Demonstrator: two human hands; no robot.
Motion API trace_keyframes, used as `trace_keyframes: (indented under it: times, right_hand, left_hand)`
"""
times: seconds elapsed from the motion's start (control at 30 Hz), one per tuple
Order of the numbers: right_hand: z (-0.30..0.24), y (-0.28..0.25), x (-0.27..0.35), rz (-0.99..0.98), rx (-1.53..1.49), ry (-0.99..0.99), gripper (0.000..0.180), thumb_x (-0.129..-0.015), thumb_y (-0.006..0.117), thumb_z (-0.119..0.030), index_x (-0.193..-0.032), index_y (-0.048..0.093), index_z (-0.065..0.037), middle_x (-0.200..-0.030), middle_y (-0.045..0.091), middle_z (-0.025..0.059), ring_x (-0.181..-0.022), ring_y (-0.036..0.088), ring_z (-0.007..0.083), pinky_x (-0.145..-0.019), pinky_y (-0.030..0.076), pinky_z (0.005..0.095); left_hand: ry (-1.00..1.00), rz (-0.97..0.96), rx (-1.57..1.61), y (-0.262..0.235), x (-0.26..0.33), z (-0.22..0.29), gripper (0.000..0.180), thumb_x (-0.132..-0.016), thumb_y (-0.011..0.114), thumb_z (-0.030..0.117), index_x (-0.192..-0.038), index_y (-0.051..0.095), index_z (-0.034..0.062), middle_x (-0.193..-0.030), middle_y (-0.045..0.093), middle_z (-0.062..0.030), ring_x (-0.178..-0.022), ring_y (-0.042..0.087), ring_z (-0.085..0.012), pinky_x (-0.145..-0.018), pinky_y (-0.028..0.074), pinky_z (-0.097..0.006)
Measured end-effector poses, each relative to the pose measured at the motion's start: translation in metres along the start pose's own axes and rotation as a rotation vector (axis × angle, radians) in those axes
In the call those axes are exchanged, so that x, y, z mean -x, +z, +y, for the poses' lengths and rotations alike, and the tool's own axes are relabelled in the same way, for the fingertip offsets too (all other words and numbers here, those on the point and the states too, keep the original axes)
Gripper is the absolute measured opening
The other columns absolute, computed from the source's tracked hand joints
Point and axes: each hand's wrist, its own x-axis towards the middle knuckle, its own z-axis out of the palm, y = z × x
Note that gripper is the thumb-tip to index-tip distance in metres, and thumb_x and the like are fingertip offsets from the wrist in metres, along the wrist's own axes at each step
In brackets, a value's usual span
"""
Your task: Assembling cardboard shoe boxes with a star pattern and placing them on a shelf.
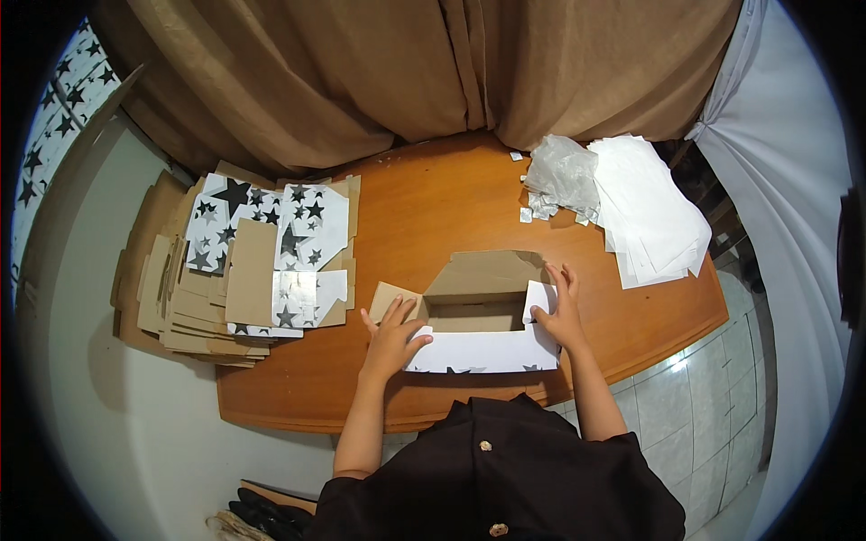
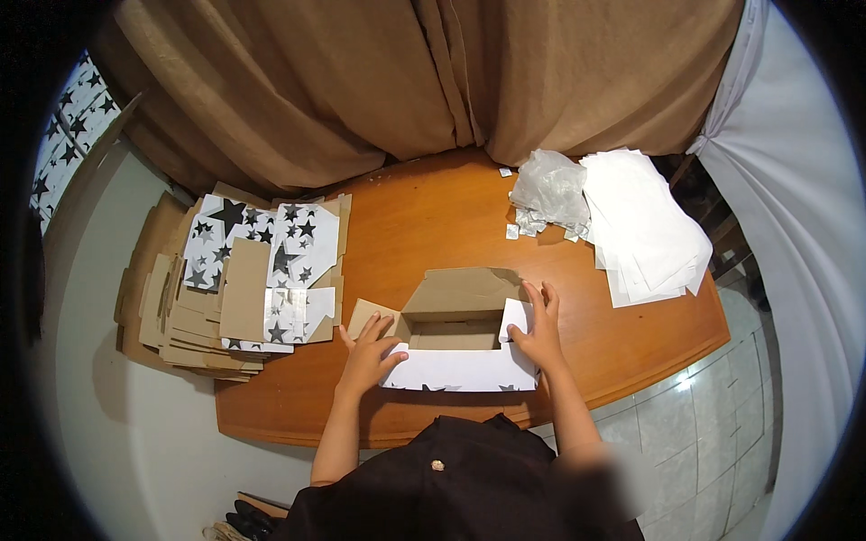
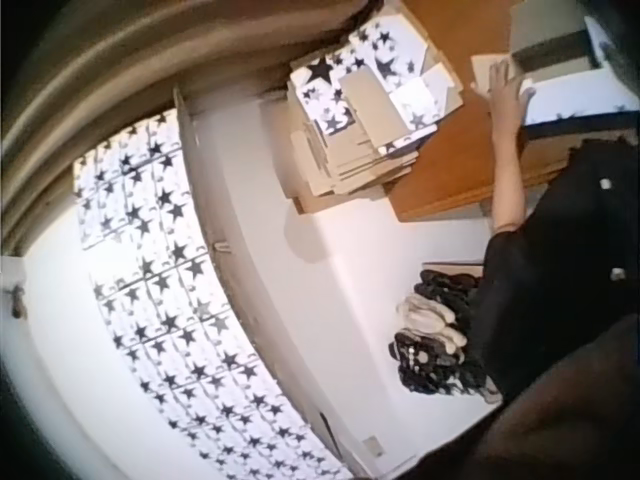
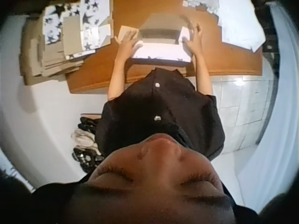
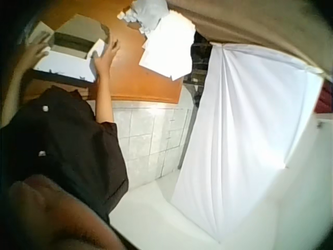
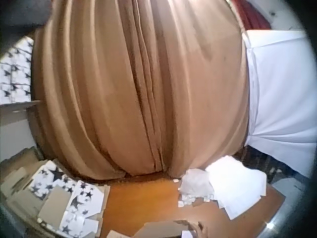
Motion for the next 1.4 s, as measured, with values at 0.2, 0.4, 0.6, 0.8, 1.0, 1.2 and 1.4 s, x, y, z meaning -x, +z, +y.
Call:
trace_keyframes:
  times: [0.2, 0.4, 0.6, 0.8, 1.0, 1.2, 1.4]
  right_hand:
    - [0.011, -0.002, -0.005, -0.136, -0.406, 0.066, 0.081, -0.065, 0.071, -0.012, -0.136, 0.034, -0.012, -0.141, 0.015, 0.0208, -0.132, 0.021, 0.0356, -0.108, 0.021, 0.0445]
    - [-0.001, -0.007, 0.001, -0.187, -0.047, 0.088, 0.093, -0.061, 0.079, -0.028, -0.138, 0.03, -0.011, -0.14, 0.017, 0.025, -0.132, 0.02, 0.0388, -0.107, 0.022, 0.0466]
    - [-0.055, -0.011, 0.004, -0.204, 0.441, 0.323, 0.111, -0.055, 0.082, -0.032, -0.142, 0.016, -0.011, -0.142, 0.013, 0.0301, -0.13, 0.025, 0.0434, -0.104, 0.028, 0.0486]
    - [0.013, -0.021, -0.001, -0.014, -0.35, 0.239, 0.103, -0.06, 0.068, -0.018, -0.145, 0.009, -0.013, -0.142, 0.022, 0.0253, -0.129, 0.032, 0.0356, -0.1, 0.034, 0.0379]
    - [0.022, -0.058, 0.005, -0.368, -0.967, 0.32, 0.078, -0.077, 0.053, -0.027, -0.145, 0.018, -0.016, -0.143, 0.03, 0.0137, -0.134, 0.022, 0.0205, -0.107, 0.019, 0.0415]
    - [0.011, -0.018, 0.005, -0.306, -0.144, 0.11, 0.082, -0.077, 0.064, -0.035, -0.143, 0.022, -0.01, -0.143, 0.02, 0.0209, -0.135, 0.016, 0.0338, -0.109, 0.015, 0.0409]
    - [-0.008, 0.005, 0.011, -0.079, 0.164, 0.124, 0.096, -0.059, 0.075, -0.01, -0.14, 0.023, -0.012, -0.132, 0.03, 0.0235, -0.125, 0.031, 0.0402, -0.104, 0.029, 0.0441]
  left_hand:
    - [0.048, 0.078, -0.06, 0.004, -0.006, 0.009, 0.027, -0.078, 0.065, 0.038, -0.093, 0.068, 0.0154, -0.137, 0.04, -0.0076, -0.134, 0.027, -0.0265, -0.098, -0.002, -0.069]
    - [0.017, 0.029, -0.024, 0.01, -0.009, 0.003, 0.027, -0.077, 0.066, 0.038, -0.093, 0.067, 0.0166, -0.139, 0.038, -0.0088, -0.135, 0.023, -0.0273, -0.099, -0.002, -0.069]
    - [0.079, 0.096, 0.126, 0.003, -0.001, -0.003, 0.028, -0.075, 0.068, 0.04, -0.091, 0.068, 0.0179, -0.139, 0.038, -0.01, -0.136, 0.021, -0.0297, -0.1, -0.003, -0.065]
    - [0.057, 0.1, 0.187, 0.01, 0.004, -0.009, 0.031, -0.075, 0.068, 0.042, -0.092, 0.067, 0.0159, -0.14, 0.035, -0.0121, -0.136, 0.019, -0.0314, -0.101, -0.004, -0.062]
    - [0.015, 0.098, 0.038, 0.018, 0.0, -0.004, 0.029, -0.082, 0.061, 0.038, -0.099, 0.064, 0.0155, -0.141, 0.031, -0.0149, -0.135, 0.018, -0.0332, -0.1, -0.002, -0.064]
    - [-0.027, 0.089, -0.062, 0.024, -0.004, 0.001, 0.03, -0.086, 0.056, 0.038, -0.105, 0.061, 0.0153, -0.141, 0.027, -0.0187, -0.135, 0.016, -0.0348, -0.098, 0.003, -0.066]
    - [-0.024, 0.154, -0.096, 0.041, 0.004, -0.004, 0.031, -0.087, 0.054, 0.036, -0.11, 0.058, 0.0168, -0.141, 0.023, -0.0219, -0.133, 0.016, -0.039, -0.097, 0.004, -0.067]
